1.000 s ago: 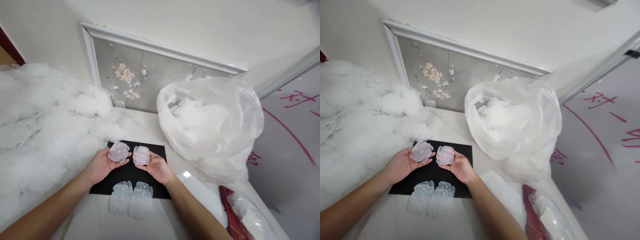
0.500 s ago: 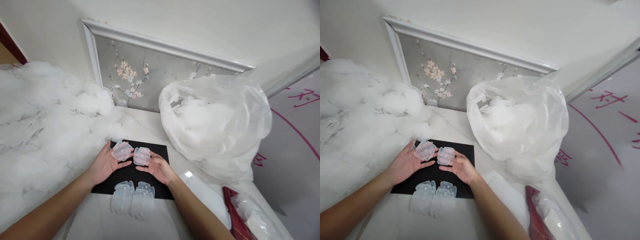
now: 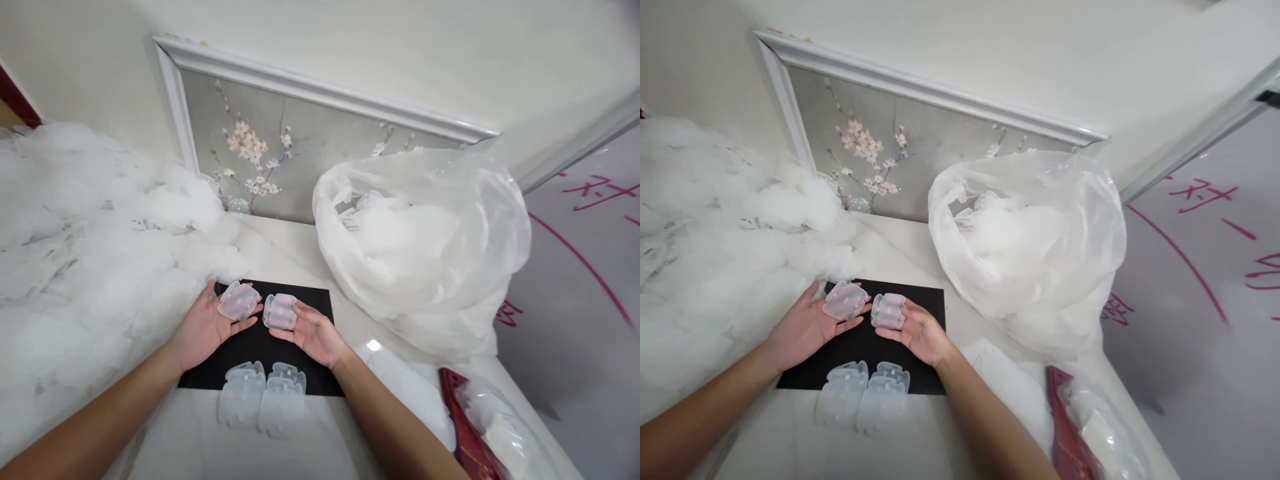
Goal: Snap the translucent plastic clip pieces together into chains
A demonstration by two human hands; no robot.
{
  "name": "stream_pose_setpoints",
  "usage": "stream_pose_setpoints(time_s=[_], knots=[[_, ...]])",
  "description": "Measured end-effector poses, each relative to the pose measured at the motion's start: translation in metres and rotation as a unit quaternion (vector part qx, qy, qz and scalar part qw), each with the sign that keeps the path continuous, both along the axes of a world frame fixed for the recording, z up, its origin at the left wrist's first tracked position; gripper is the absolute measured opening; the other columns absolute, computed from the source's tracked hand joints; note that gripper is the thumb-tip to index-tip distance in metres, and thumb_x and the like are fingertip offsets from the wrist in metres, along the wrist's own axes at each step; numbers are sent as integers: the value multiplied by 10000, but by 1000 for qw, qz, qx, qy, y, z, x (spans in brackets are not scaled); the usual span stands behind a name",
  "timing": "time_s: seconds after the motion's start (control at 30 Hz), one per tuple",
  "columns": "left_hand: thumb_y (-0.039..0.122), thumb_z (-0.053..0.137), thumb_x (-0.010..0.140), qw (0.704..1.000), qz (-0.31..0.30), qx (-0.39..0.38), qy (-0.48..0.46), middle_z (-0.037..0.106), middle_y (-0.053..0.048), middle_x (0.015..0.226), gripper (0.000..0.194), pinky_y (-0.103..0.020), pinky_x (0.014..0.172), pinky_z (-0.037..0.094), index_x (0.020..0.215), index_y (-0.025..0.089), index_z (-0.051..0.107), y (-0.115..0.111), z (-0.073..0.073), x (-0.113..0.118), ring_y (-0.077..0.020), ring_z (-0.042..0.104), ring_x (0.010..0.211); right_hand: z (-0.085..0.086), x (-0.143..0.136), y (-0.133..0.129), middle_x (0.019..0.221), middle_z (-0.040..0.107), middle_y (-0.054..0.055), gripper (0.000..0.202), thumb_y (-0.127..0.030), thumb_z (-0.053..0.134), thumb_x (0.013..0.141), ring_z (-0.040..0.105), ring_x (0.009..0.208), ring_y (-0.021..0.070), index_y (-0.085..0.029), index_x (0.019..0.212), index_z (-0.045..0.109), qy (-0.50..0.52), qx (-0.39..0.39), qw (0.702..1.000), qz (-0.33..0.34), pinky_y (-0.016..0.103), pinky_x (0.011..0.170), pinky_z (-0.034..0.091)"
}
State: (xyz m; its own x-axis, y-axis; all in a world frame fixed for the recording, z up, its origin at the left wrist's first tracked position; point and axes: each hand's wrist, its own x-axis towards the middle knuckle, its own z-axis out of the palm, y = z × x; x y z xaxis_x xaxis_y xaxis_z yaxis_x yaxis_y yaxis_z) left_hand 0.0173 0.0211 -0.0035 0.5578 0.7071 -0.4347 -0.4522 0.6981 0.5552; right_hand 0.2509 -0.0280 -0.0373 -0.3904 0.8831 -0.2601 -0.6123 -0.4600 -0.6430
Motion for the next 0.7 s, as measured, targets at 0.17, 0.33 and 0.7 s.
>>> stream_pose_setpoints(time_s=[0.17, 0.33, 0.7], knots=[[613, 421, 918, 999, 5, 36, 28, 724, -145, 1191, 580, -470, 1057, 436, 1046, 146, 739, -1, -2, 0, -321, 594, 1222, 0, -1, 1, 1203, 700, 90, 366, -469, 679, 813, 644, 1155, 262, -194, 1054, 675, -4, -8, 1000, -12, 477, 1081, 414], [192, 745, 670, 969, -31, 171, 174, 620, -86, 1378, 258, -439, 1097, 393, 926, 217, 767, -4, -5, -2, -351, 390, 1401, 1, -2, -1, 1304, 641, 127, 446, -618, 656, 799, 560, 1264, 308, -175, 755, 681, -68, 71, 995, -21, 501, 1063, 417], [423, 635, 846, 965, -12, 206, 161, 654, -114, 1303, 356, -471, 1055, 405, 1131, 225, 714, -4, -7, 0, -337, 454, 1350, 1, -3, -3, 1310, 619, 113, 440, -579, 714, 769, 568, 1253, 283, -206, 999, 670, -155, 112, 981, -40, 455, 983, 497]])
